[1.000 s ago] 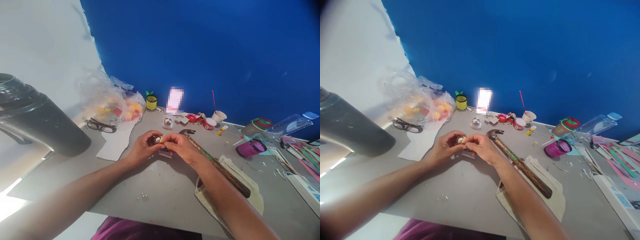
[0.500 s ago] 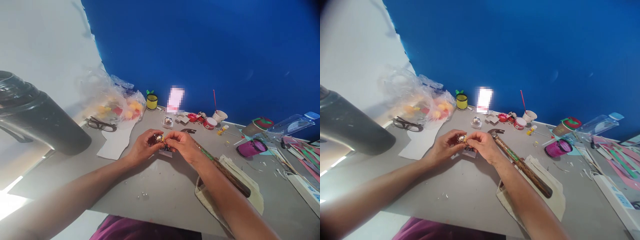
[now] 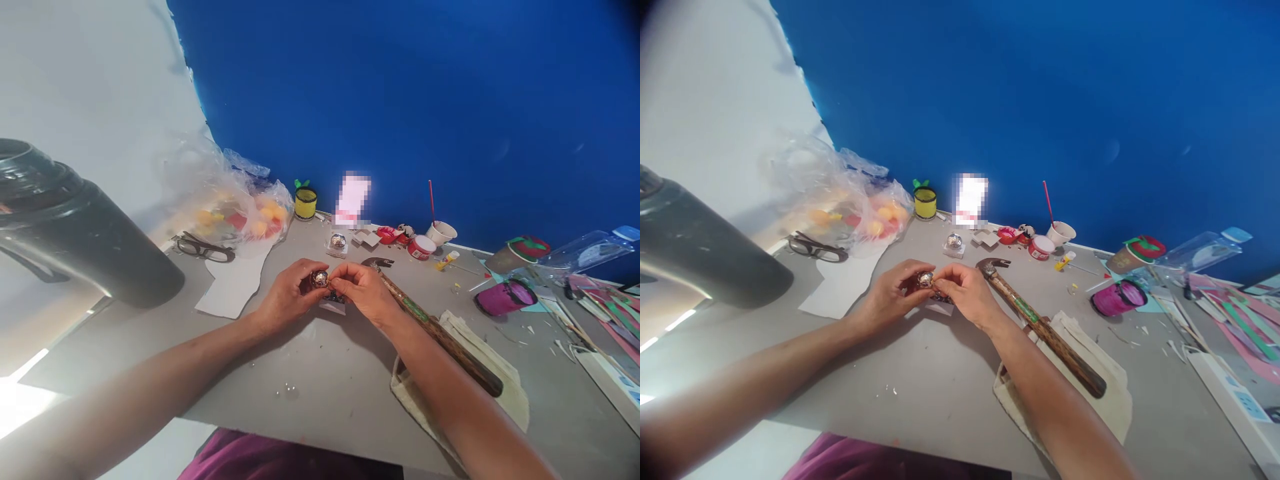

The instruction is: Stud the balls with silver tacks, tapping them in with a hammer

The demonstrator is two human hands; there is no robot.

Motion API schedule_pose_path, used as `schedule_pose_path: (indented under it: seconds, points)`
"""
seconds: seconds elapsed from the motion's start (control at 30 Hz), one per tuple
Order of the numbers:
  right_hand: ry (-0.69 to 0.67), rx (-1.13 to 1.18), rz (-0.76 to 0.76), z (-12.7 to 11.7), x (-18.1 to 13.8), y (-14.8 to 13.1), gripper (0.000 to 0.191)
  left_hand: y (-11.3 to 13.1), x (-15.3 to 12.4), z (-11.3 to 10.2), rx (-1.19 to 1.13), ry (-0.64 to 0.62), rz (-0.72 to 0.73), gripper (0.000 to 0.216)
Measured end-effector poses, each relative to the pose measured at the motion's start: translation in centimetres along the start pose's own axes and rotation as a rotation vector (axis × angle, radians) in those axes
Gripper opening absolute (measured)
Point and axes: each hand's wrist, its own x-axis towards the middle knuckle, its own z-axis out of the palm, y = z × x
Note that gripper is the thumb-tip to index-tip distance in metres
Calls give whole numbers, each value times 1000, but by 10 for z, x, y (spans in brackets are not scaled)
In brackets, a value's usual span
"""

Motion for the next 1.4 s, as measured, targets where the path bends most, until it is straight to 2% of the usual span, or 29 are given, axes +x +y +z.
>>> schedule_pose_path:
  seconds: [0.23,0.43,0.8,0.9,1.0,1.07,1.13,1.2,1.23,1.33,1.4]
  points:
    - [-14,26,50,-2,2,3,25,2,-1,0,-8,1,-12,28]
    - [-23,-4,31,-2,1,2,22,1,-2,1,0,6,-7,25]
    - [74,-176,41,9,1,0,12,-2,-6,5,121,104,138,18]
    - [78,-174,41,11,0,0,12,3,-7,7,101,107,85,18]
    - [49,-186,-12,1,0,-5,16,5,-5,8,-13,107,-58,23]
    - [56,-344,-62,-16,1,-11,19,3,-1,8,-130,96,-159,32]
    - [138,-720,-69,-40,3,-16,19,1,2,5,-237,70,-248,39]
    - [262,-1136,38,-65,5,-17,27,0,4,2,-303,56,-299,43]
    - [260,-1284,132,-76,6,-16,32,-1,5,0,-320,50,-314,44]
    - [113,-1407,365,-99,9,-9,39,0,6,-2,-351,34,-343,47]
    - [43,-1382,405,-105,10,-7,35,-1,6,-3,-352,26,-356,48]
